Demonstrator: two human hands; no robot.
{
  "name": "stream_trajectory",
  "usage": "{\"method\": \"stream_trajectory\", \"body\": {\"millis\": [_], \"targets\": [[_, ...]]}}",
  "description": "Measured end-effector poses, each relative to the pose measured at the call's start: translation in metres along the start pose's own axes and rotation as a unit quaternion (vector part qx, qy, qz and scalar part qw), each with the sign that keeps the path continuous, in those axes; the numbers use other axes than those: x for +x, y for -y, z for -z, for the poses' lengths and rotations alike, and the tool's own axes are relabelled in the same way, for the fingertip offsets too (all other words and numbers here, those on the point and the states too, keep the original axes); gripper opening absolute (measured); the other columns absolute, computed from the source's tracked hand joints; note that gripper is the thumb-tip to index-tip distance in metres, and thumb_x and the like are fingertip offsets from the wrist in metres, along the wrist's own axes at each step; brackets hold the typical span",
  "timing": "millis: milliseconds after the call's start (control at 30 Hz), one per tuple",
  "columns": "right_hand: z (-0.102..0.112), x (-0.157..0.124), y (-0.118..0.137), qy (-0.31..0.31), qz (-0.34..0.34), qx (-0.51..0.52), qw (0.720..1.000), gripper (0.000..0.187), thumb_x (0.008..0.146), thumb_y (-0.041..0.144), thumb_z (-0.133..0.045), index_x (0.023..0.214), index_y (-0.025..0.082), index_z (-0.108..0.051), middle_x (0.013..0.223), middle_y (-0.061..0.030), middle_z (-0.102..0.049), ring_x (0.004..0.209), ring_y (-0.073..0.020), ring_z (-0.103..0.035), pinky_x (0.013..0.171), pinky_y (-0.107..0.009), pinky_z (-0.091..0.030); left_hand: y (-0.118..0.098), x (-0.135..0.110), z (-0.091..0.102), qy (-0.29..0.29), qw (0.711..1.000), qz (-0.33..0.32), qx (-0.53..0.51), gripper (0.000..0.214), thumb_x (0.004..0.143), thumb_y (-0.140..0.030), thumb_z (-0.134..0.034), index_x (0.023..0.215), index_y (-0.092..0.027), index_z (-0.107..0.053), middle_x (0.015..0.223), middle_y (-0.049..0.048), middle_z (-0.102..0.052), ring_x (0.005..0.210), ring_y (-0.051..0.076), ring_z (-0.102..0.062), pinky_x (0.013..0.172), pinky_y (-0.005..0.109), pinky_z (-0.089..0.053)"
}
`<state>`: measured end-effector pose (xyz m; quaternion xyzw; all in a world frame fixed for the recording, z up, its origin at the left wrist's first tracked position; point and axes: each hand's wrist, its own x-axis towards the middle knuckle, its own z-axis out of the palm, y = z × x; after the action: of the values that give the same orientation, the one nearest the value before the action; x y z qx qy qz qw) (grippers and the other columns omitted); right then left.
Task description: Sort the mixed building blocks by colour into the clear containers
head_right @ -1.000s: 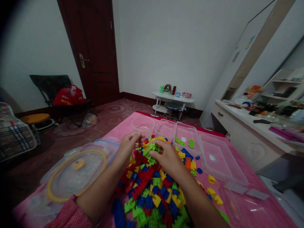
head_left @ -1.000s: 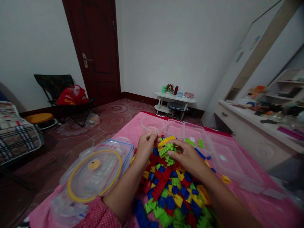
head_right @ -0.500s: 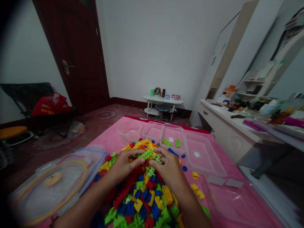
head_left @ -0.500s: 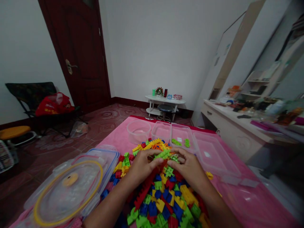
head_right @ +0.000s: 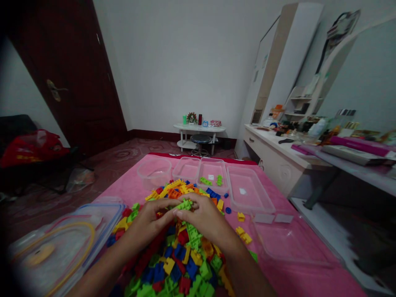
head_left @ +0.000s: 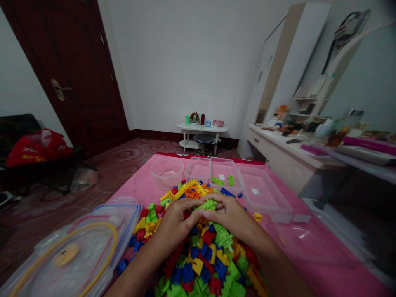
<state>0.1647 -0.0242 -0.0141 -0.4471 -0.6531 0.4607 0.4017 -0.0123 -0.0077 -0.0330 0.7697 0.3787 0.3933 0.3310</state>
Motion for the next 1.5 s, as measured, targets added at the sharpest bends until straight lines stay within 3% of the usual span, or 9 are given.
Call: {"method": "stream_trajectory", "body": {"millis": [167,367,533,633,833,1067,1233,1400,1500], "targets": [[0.030,0.004,-0.005,-0.117,-0.009,-0.047,0.992,0.032,0.071,0.036,-0.065,0.095,0.014,-0.066,0.074,-0.0017,-0.067,0.067,-0.0161,-0.063,0.058,-0.025,-0.048,0.008,0.000,-0.003,-0.035,0.997,-0.010,0.068,0.032,0.085,-0.031,-0.058,0.116,-0.024,-0.065,0.105,0.0060,-0.070,0.095,0.021,-0.064,0.087,0.034,-0.048],[0.092,0.038,-0.015,-0.280,-0.085,-0.143,0.946,0.029,0.072,0.037,-0.063,0.086,0.011,-0.066,0.055,-0.0007,-0.060,0.041,-0.0118,-0.051,0.037,-0.021,-0.037,0.003,0.000,-0.002,-0.013,0.989,-0.064,0.131,0.021,0.088,-0.025,-0.052,0.097,-0.022,-0.070,0.097,0.0060,-0.070,0.094,0.021,-0.062,0.086,0.035,-0.046],[0.122,0.076,-0.021,-0.315,-0.099,-0.226,0.916,0.031,0.078,0.031,-0.060,0.100,0.009,-0.064,0.065,-0.0035,-0.065,0.050,-0.0112,-0.058,0.048,-0.021,-0.045,-0.002,-0.001,-0.002,0.002,0.986,-0.075,0.148,0.020,0.087,-0.021,-0.053,0.097,-0.021,-0.070,0.095,0.0062,-0.068,0.093,0.021,-0.060,0.086,0.035,-0.046],[0.122,0.077,-0.026,-0.307,-0.093,-0.301,0.898,0.037,0.079,0.027,-0.060,0.112,0.011,-0.061,0.078,-0.0056,-0.069,0.060,-0.0118,-0.061,0.057,-0.022,-0.046,-0.002,-0.002,-0.002,0.000,0.986,-0.077,0.145,0.020,0.087,-0.021,-0.054,0.099,-0.020,-0.070,0.096,0.0063,-0.068,0.094,0.021,-0.059,0.086,0.035,-0.045],[0.093,0.047,-0.045,-0.219,-0.123,-0.448,0.858,0.011,0.075,0.024,-0.061,0.072,0.018,-0.070,0.072,-0.0064,-0.070,0.074,-0.0201,-0.065,0.063,-0.026,-0.042,-0.004,-0.005,-0.006,0.056,0.981,-0.117,0.147,0.018,0.085,-0.024,-0.059,0.099,-0.022,-0.070,0.096,0.0052,-0.067,0.094,0.021,-0.057,0.087,0.036,-0.043],[0.068,0.037,-0.072,-0.175,-0.120,-0.506,0.836,0.042,0.075,0.019,-0.060,0.117,0.019,-0.062,0.104,-0.0088,-0.071,0.097,-0.0212,-0.065,0.077,-0.026,-0.044,-0.007,-0.010,-0.010,0.121,0.963,-0.146,0.194,0.037,0.079,-0.033,-0.067,0.115,-0.027,-0.064,0.116,0.0064,-0.061,0.110,0.025,-0.050,0.097,0.043,-0.039],[0.067,0.030,-0.074,-0.181,-0.116,-0.518,0.828,0.045,0.077,0.022,-0.056,0.122,0.022,-0.060,0.105,-0.0068,-0.071,0.097,-0.0220,-0.065,0.077,-0.028,-0.045,-0.010,-0.015,-0.013,0.123,0.956,-0.136,0.230,0.047,0.076,-0.020,-0.065,0.122,-0.027,-0.058,0.127,0.0065,-0.055,0.116,0.028,-0.046,0.102,0.047,-0.036],[0.074,0.011,-0.050,-0.229,-0.088,-0.460,0.853,0.037,0.077,0.030,-0.056,0.111,0.023,-0.067,0.100,-0.0060,-0.072,0.087,-0.0218,-0.066,0.072,-0.027,-0.046,-0.009,-0.014,-0.018,0.121,0.960,-0.116,0.224,0.036,0.074,-0.019,-0.068,0.109,-0.024,-0.060,0.122,0.0055,-0.057,0.113,0.026,-0.048,0.098,0.043,-0.039],[0.080,-0.007,-0.027,-0.156,-0.068,-0.439,0.882,0.031,0.072,0.031,-0.060,0.099,0.021,-0.071,0.088,-0.0054,-0.073,0.077,-0.0208,-0.064,0.066,-0.026,-0.044,-0.008,-0.010,-0.018,0.112,0.963,-0.114,0.216,0.026,0.072,-0.016,-0.070,0.095,-0.021,-0.059,0.114,0.0057,-0.060,0.108,0.024,-0.051,0.094,0.040,-0.041]]}}
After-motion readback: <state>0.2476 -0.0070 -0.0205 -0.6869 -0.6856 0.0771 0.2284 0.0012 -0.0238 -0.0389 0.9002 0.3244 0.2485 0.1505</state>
